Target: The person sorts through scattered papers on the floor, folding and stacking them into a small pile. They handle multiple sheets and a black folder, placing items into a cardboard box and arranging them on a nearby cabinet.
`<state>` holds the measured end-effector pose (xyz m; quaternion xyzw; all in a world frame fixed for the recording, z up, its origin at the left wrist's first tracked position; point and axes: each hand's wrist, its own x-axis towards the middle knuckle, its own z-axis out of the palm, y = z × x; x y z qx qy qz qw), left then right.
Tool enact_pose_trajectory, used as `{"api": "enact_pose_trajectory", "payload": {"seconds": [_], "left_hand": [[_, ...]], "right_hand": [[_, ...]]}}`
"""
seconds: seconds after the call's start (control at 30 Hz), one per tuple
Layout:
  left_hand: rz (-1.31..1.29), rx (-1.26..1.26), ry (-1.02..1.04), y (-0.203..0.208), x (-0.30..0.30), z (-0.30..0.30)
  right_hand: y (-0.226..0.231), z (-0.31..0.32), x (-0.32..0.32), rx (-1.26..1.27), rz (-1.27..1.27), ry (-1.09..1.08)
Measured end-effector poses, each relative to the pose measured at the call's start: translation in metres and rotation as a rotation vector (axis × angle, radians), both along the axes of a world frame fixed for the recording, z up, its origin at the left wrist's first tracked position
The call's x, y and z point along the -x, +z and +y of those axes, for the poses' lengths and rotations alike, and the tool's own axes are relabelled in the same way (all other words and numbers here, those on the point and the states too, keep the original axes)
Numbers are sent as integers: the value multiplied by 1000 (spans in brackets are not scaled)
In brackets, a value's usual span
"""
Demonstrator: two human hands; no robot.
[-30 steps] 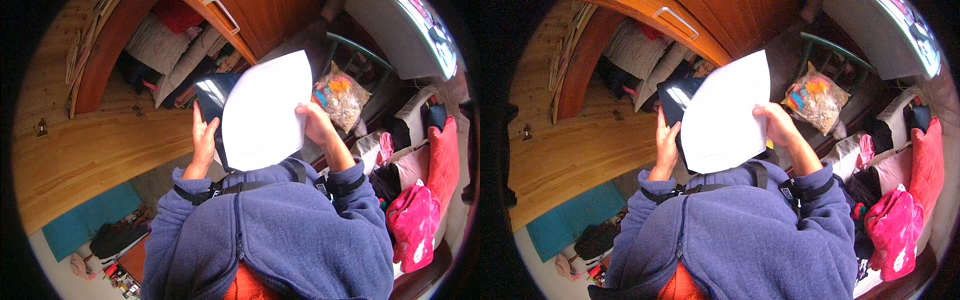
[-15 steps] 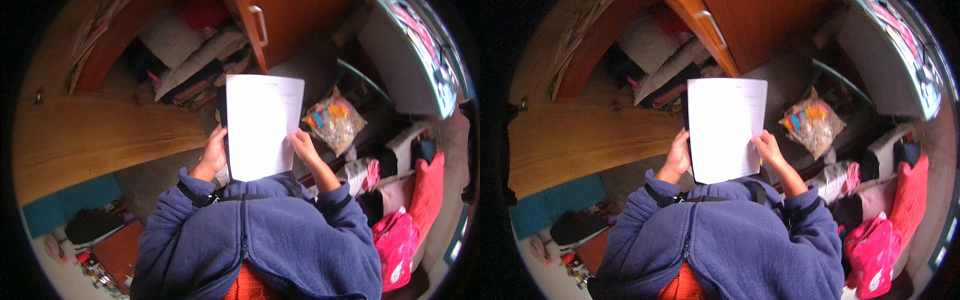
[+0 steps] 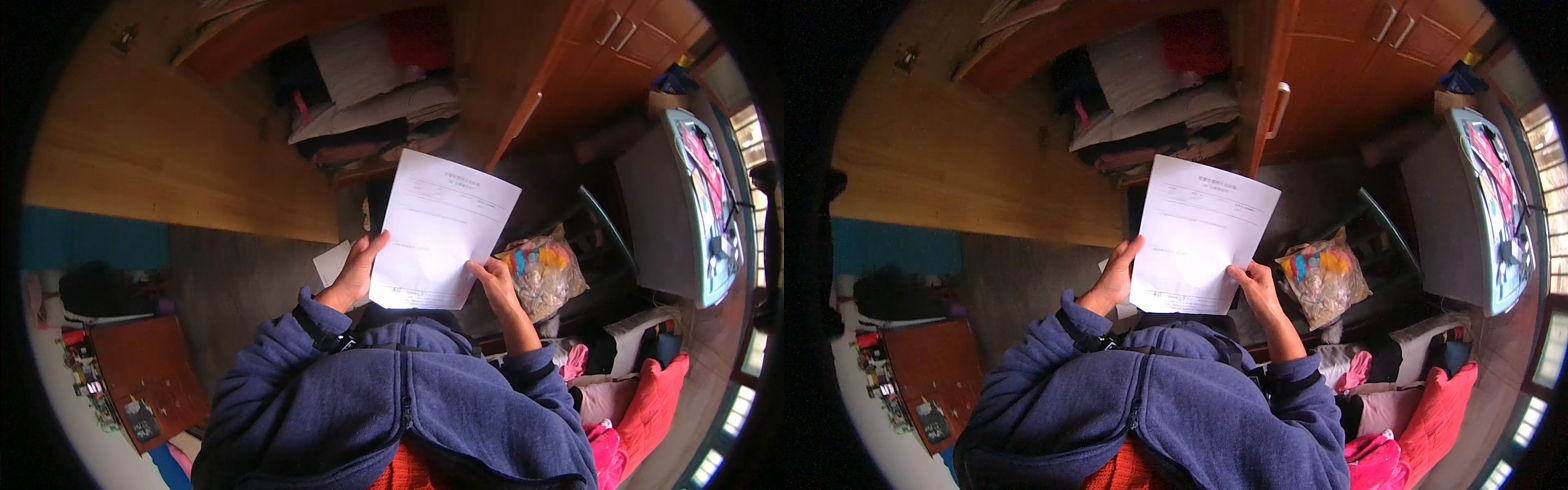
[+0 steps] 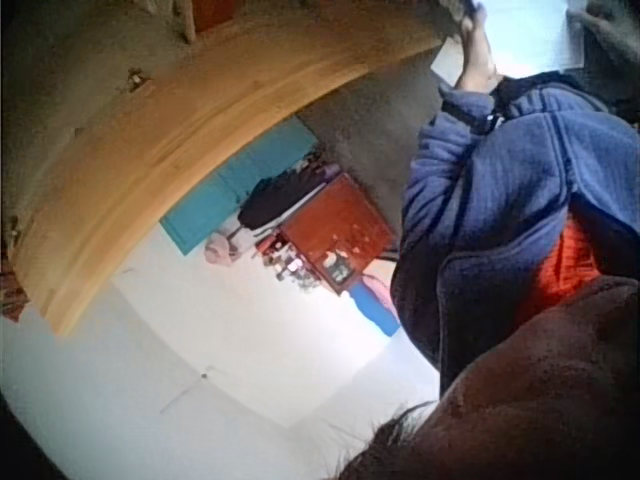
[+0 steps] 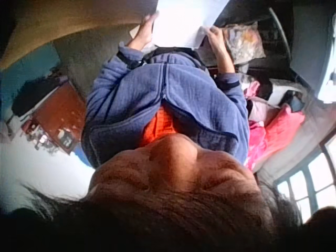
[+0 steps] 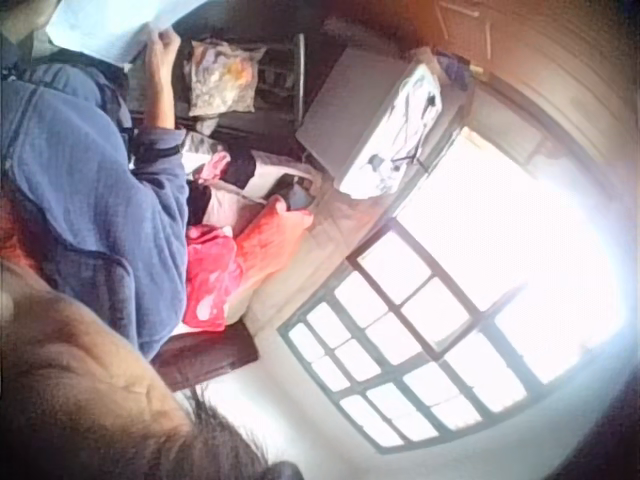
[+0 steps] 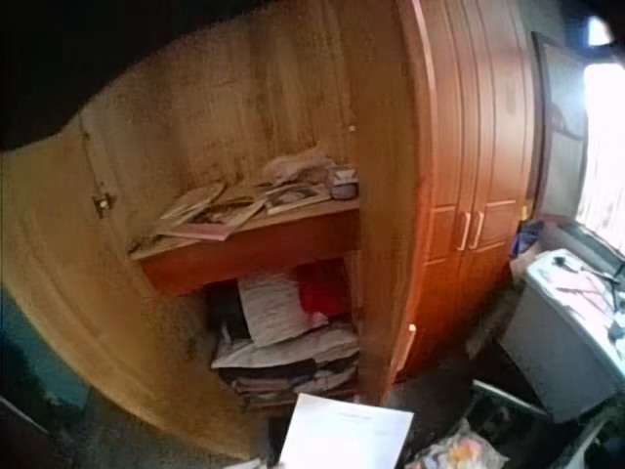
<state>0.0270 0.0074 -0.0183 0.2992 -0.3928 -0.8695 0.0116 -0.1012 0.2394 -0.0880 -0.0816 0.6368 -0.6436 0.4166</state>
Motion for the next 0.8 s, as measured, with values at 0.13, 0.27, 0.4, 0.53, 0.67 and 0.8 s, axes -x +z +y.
{"api": "enact_pose_trajectory", "payload": {"seconds": [0.13,0.27,0.4,0.53,0.67,0.8], "left_hand": [[-31,253,6,-16,-21,0],[-88,367,43,-47,-45,7],[-135,636,21,-79,-66,14],[-165,869,10,-88,-87,8],[-119,720,104,-94,-111,-9],[-381,54,93,-110,-152,-32]], "right_hand": [[-5,-11,-2,18,-37,110],[-16,-20,0,-134,4,346],[-38,-29,-3,-262,-266,368],[-62,-53,-20,-169,-381,150],[-71,-82,-37,-257,-377,124],[-77,-116,-54,-331,-451,366]]}}
